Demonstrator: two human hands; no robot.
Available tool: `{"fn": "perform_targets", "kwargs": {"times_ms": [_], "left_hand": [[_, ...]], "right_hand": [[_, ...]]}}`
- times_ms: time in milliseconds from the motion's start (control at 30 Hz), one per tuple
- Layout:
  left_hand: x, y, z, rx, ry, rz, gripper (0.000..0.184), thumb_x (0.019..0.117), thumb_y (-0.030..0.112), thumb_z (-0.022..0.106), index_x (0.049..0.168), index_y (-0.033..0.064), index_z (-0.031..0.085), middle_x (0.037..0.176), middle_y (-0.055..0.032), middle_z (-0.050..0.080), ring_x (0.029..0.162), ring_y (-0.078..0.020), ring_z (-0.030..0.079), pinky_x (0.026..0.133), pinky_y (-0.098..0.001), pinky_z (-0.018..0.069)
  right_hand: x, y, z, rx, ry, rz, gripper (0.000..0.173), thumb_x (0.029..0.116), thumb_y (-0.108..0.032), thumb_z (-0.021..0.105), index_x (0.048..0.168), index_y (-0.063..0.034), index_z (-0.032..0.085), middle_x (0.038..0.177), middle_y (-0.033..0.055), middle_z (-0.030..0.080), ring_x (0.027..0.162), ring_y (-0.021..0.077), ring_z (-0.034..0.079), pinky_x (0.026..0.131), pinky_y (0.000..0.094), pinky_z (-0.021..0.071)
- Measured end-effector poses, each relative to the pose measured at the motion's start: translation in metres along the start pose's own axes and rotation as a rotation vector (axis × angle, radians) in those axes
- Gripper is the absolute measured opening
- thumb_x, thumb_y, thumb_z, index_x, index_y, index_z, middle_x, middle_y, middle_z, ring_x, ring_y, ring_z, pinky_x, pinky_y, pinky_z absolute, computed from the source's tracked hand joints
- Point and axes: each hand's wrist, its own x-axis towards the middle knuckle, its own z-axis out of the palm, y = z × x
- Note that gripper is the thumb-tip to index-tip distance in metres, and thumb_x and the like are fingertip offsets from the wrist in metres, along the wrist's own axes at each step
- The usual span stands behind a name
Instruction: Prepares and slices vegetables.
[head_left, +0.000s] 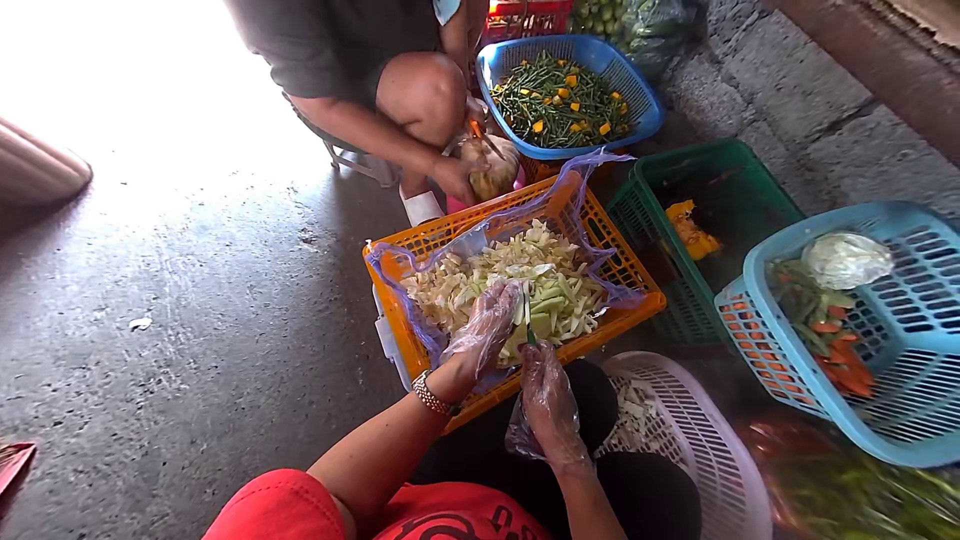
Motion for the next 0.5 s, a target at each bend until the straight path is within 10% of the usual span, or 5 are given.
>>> {"fn": "perform_targets", "kwargs": {"times_ms": [133, 233, 333, 500], "left_hand": [[-0.008, 0.001, 0.004, -0.002, -0.049, -0.005, 0.028, 0.1098, 0.015, 0.04, 0.121, -0.0015, 0.059, 0.093, -0.0012, 0.061, 0.076, -0.0016, 0.058, 0.069, -0.0183, 0.0503], [0.002, -0.007, -0.003, 0.056, -0.037, 0.014, 0.03, 0.1102, 0.017, 0.039, 0.121, -0.0006, 0.06, 0.095, -0.0027, 0.061, 0.078, -0.0032, 0.057, 0.07, -0.0197, 0.0492], [0.011, -0.009, -0.008, 0.073, 0.022, 0.024, 0.026, 0.1098, 0.017, 0.041, 0.115, 0.0009, 0.061, 0.087, -0.0002, 0.058, 0.072, -0.003, 0.054, 0.066, -0.0193, 0.0467], [0.016, -0.005, -0.011, 0.099, 0.061, 0.046, 0.023, 0.109, 0.017, 0.045, 0.11, 0.0008, 0.061, 0.08, 0.0009, 0.056, 0.066, -0.0017, 0.052, 0.062, -0.0181, 0.0448]], "right_hand": [[0.017, -0.003, -0.005, 0.037, -0.082, 0.087, 0.039, 0.1097, -0.016, 0.039, 0.132, 0.0112, 0.055, 0.118, 0.0254, 0.066, 0.11, 0.0277, 0.065, 0.1, 0.0406, 0.0484], [0.025, 0.006, -0.004, 0.47, -0.186, 0.231, 0.036, 0.1109, -0.021, 0.028, 0.114, -0.0024, 0.059, 0.077, -0.0009, 0.052, 0.062, 0.0037, 0.048, 0.06, 0.0199, 0.0449], [0.024, 0.001, -0.008, 1.008, -0.275, 0.549, 0.048, 0.1121, -0.039, 0.017, 0.107, -0.0123, 0.056, 0.056, -0.0086, 0.043, 0.041, 0.0015, 0.037, 0.039, 0.0175, 0.0348], [0.002, 0.009, -0.01, 0.318, -0.124, 0.068, 0.042, 0.1085, -0.02, 0.032, 0.121, 0.0079, 0.06, 0.086, 0.0035, 0.057, 0.067, 0.0039, 0.048, 0.064, 0.0224, 0.0451]]}}
